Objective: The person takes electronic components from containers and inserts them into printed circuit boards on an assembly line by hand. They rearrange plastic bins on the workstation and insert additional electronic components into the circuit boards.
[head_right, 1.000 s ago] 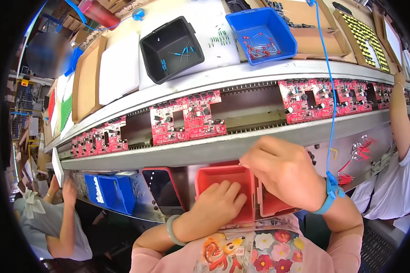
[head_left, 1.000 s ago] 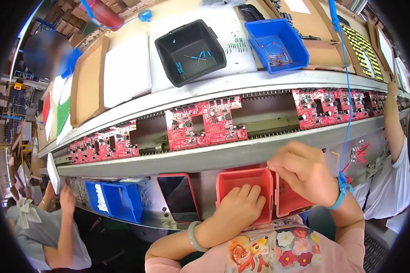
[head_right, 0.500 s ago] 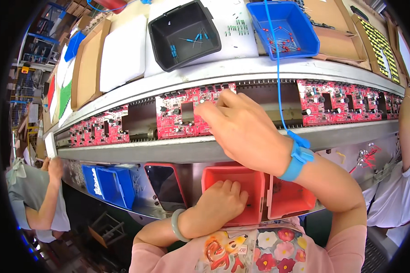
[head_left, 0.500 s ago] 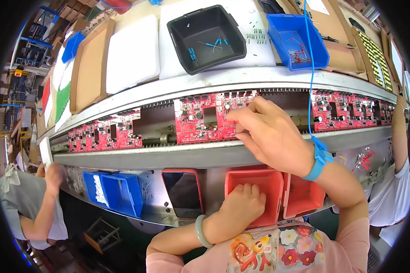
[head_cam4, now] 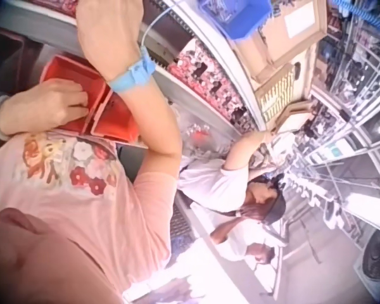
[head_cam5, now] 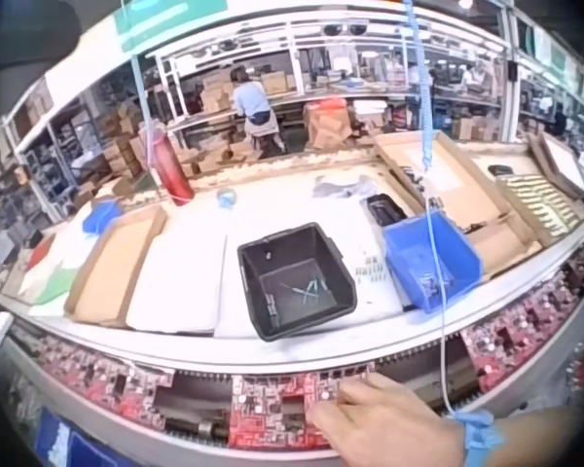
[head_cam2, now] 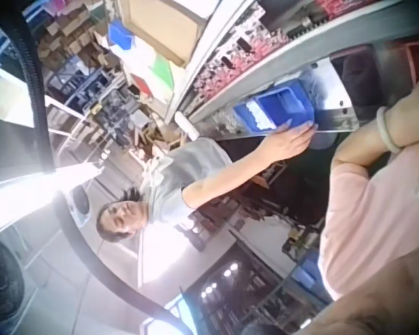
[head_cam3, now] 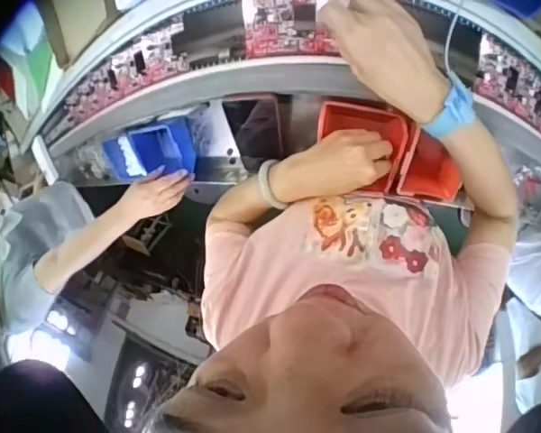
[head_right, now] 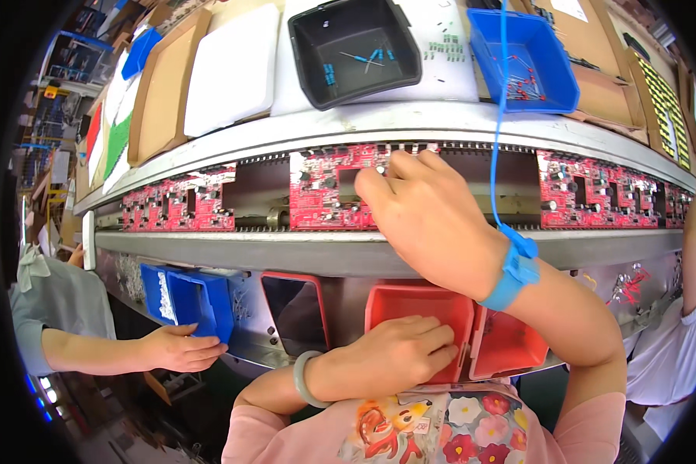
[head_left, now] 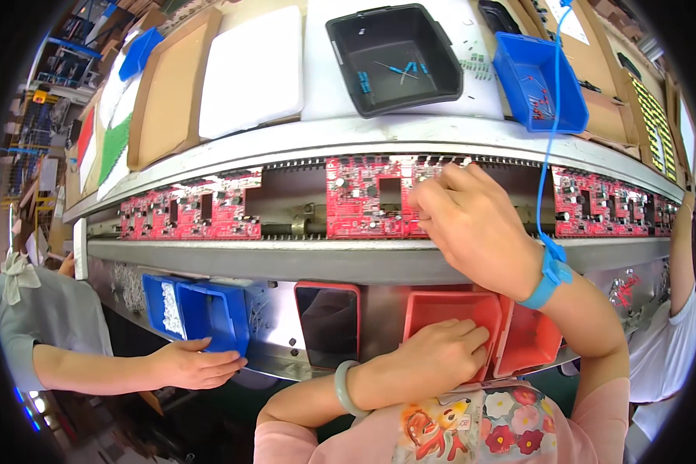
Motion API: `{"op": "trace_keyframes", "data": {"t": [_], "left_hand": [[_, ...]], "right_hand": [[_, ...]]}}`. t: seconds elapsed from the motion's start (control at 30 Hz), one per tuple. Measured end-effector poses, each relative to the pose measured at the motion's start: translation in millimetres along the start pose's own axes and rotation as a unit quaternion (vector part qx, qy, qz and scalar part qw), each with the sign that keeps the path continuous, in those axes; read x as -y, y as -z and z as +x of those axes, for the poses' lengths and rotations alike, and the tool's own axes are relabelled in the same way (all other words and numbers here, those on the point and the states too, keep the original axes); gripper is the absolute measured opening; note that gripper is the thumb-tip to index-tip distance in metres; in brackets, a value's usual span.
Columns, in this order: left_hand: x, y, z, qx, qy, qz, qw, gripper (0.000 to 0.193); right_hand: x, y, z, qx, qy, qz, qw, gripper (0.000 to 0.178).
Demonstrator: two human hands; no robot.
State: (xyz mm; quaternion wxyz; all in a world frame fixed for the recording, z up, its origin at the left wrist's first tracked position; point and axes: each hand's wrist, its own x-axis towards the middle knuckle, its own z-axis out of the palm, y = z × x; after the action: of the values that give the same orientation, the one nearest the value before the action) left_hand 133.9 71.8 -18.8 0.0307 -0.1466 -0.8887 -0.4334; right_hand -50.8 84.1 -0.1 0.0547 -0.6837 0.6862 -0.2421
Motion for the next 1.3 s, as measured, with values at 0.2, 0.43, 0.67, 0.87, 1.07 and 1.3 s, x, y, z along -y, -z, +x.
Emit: {"op": "trace_keyframes", "data": {"t": [0.2,0.43,0.67,0.87,1.07,1.3], "left_hand": [[-2.3,15.1,-5.5,-0.066,0.025,-0.132,0.989,0.04],[-10.0,44.4,-14.0,-0.229,0.091,-0.181,0.952,0.039],[-4.3,69.9,-45.1,-0.386,0.208,-0.157,0.885,0.025],[31.6,87.1,-61.8,-0.447,0.266,-0.137,0.843,0.014],[38.9,104.5,-62.4,-0.409,0.299,-0.017,0.862,0.015],[47.7,101.1,-44.7,-0.341,0.243,0.099,0.903,0.016]], "right_hand": [[6.4,-0.3,1.3,-0.007,0.04,-0.045,0.998,0.023],[4.7,-4.4,-0.2,-0.04,0.04,-0.003,0.998,0.019],[-1.7,14.5,-24.7,-0.023,-0.005,-0.019,1.0,0.02],[-14.6,10.7,-35.3,-0.034,-0.008,-0.07,0.997,0.02],[25.1,34.1,-48.9,0.014,0.037,-0.007,0.999,0.014],[58.4,3.0,-112.2,0.295,0.132,-0.017,0.946,0.01]]}}
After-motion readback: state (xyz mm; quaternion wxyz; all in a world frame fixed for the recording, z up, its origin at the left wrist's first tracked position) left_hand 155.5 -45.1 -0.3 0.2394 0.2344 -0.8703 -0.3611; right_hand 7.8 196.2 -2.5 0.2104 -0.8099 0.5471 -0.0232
